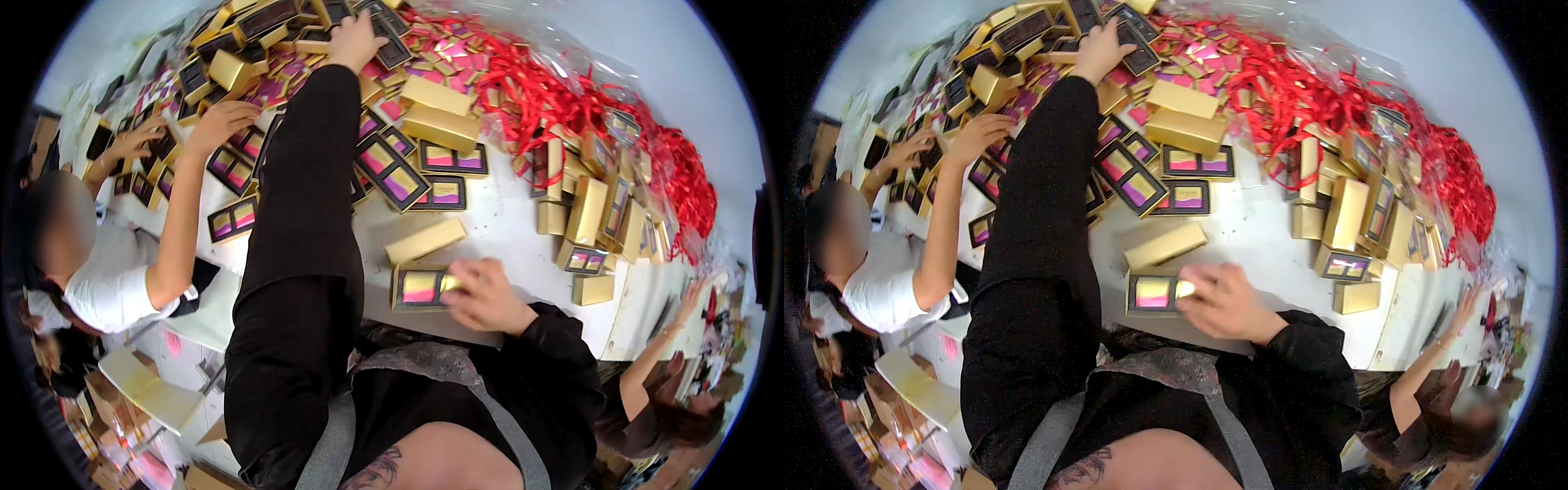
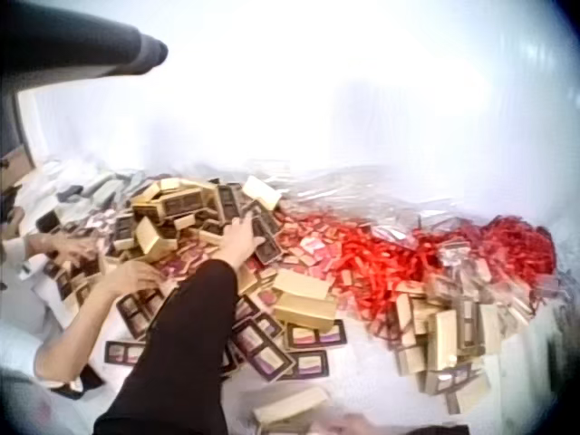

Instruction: The person places small rectangular makeup compacts into gold cardboard boxes at a workbench. They pick up a compact, insert it into a box, and then place the box into a clear plastic bag. This process is repeated for multiple units.

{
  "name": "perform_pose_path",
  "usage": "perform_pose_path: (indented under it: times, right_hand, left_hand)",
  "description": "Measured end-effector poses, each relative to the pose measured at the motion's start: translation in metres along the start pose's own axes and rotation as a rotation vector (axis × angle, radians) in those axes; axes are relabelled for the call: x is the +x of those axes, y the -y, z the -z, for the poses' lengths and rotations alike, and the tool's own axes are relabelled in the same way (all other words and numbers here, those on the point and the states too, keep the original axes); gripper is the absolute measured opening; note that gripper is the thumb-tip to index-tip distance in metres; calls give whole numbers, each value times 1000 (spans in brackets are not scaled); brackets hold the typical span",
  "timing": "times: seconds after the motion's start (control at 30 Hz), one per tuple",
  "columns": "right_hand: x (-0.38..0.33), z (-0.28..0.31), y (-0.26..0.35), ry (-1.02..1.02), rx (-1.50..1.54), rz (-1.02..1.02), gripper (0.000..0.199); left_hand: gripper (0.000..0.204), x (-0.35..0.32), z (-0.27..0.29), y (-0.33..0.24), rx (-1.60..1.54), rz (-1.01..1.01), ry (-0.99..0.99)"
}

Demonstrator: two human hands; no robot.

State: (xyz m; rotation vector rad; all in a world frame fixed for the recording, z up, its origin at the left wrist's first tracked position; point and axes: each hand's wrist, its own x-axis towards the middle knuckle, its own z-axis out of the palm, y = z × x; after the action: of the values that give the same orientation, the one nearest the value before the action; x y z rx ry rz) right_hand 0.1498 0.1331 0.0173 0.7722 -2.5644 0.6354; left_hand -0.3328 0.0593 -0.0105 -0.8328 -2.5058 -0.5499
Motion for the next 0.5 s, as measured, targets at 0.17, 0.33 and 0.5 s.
perform_pose_path:
  times: [0.17, 0.33, 0.5]
  right_hand:
    - [40, -18, -72, -363, 88, -476, 35]
    - [111, -19, -103, -114, -111, -288, 21]
    - [151, -2, -165, -122, 170, -678, 25]
  left_hand:
    - [30, 15, 38, 22, -267, -30, 182]
    - [43, -16, 53, 28, -538, 22, 271]
    - [40, -27, 117, -2, -405, 76, 75]
